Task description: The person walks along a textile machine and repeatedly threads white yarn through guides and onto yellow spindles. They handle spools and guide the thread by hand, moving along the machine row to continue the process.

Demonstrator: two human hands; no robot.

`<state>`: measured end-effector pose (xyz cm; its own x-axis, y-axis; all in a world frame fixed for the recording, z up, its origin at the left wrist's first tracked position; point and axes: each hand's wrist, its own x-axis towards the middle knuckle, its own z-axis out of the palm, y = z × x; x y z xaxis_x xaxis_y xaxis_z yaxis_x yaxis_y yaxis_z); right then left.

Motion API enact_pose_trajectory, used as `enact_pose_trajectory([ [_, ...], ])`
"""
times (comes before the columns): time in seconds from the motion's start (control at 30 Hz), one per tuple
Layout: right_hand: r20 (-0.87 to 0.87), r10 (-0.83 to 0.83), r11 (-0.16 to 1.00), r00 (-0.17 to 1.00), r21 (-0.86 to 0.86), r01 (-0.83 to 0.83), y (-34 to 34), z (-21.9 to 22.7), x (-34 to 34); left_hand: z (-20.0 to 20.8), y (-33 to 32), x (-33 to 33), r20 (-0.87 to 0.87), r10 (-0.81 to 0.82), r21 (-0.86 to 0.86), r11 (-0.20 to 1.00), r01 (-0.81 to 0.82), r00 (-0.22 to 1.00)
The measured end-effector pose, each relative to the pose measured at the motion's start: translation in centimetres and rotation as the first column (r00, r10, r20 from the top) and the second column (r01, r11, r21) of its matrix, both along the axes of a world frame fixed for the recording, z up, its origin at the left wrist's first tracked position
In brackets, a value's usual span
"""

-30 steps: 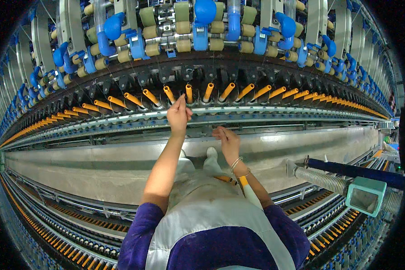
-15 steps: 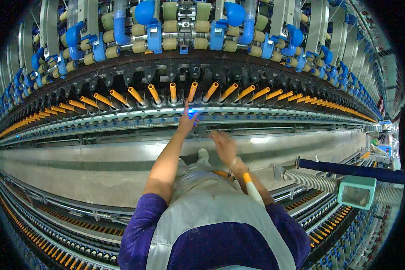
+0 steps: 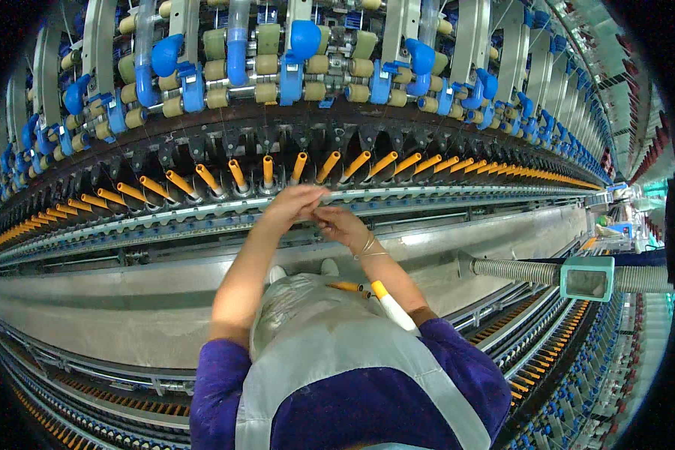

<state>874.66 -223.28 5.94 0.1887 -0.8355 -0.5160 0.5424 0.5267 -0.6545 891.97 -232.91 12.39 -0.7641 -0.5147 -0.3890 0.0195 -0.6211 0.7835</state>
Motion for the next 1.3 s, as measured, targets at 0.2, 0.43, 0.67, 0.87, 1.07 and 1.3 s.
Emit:
enact_pose_trajectory([
  [0.2,-0.473,0.009,0.972,0.881,-0.203,-0.119,-1.4,12.9,-0.4,1.3,7.2,6.3,-0.191,-0.122,0.165,0.974,0.155,0.974],
  [0.43,-0.396,-0.889,0.425,-0.23,-0.526,-0.737,-9.2,27.8,-2.0,6.3,0.4,-3.2,-0.113,0.077,-0.419,0.9,-0.118,0.991],
  [0.67,-0.362,-0.867,0.495,-0.342,-0.55,-0.673,-12.9,25.4,-2.2,7.6,-5.5,-9.5,-0.146,0.317,0.033,0.948,-0.316,0.937],
  [0.87,-0.403,-0.878,0.472,-0.259,-0.64,-0.606,-13.2,25.2,-2.1,7.3,-3.5,-7.7,-0.121,0.41,-0.076,0.904,-0.42,0.904],
  [1.07,-0.307,-0.808,0.589,-0.503,-0.409,-0.698,-12.7,26.2,-1.0,6.7,-3.7,-6.9,-0.065,0.183,-0.026,0.982,-0.185,0.981],
  [1.3,-0.312,-0.846,0.532,-0.432,-0.456,-0.713,-13.2,25.7,-1.9,6.2,-3.0,-6.6,-0.093,0.1,-0.077,0.991,-0.108,0.991],
])
